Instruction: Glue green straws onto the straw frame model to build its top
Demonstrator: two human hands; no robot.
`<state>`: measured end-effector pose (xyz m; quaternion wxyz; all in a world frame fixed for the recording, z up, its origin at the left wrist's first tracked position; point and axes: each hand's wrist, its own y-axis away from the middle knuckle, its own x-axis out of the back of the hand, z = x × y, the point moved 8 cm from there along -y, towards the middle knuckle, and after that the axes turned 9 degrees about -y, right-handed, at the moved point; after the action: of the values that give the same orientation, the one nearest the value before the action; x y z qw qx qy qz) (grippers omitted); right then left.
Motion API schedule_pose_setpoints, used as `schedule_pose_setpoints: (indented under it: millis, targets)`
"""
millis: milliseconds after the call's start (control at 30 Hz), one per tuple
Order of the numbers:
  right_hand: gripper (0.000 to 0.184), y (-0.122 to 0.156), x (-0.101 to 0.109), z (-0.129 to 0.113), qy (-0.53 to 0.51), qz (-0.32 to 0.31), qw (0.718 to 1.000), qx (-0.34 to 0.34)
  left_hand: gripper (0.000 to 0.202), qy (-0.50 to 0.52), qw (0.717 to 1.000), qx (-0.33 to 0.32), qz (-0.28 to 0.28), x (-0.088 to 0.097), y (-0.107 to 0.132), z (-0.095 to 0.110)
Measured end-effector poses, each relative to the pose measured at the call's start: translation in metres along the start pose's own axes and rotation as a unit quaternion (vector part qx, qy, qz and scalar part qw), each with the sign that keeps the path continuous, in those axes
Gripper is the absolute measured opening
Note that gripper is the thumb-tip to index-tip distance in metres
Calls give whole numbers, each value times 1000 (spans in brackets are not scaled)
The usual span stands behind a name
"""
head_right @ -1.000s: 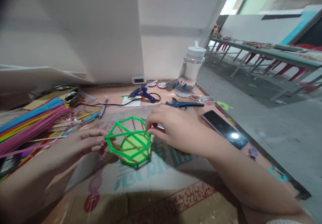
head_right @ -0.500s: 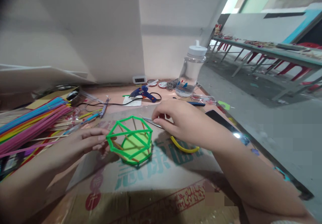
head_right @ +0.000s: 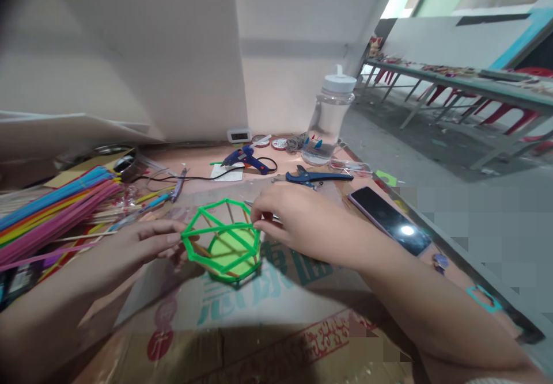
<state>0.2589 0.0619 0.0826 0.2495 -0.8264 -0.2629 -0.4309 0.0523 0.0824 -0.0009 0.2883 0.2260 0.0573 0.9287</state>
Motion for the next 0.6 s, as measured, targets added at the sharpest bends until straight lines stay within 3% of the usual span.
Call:
schedule_pose_setpoints:
  millis: [133,233,333,400,500,600]
  targets:
    - [14,3,9,4,-1,13,999,-34,34,-24,1000,-1,20,5,-1,-3]
    - [15,3,14,11,-2,9,997,-73,37,-109,988,-16,111,26,4,2]
    - [13,1,9,16,-7,-30,995,-92,29,-232,947,-84,205,39,18,31]
    - [9,-1,6,17,-17,-45,995,-92,23,-299,915,-149,224,32,25,57]
    - [7,-3,3,17,-25,-50,994,-92,18,-376,867,-253,207,6,26,92]
    - [7,-4,2,17,-20,-53,994,-91,17,-431,832,-307,169,-21,12,107]
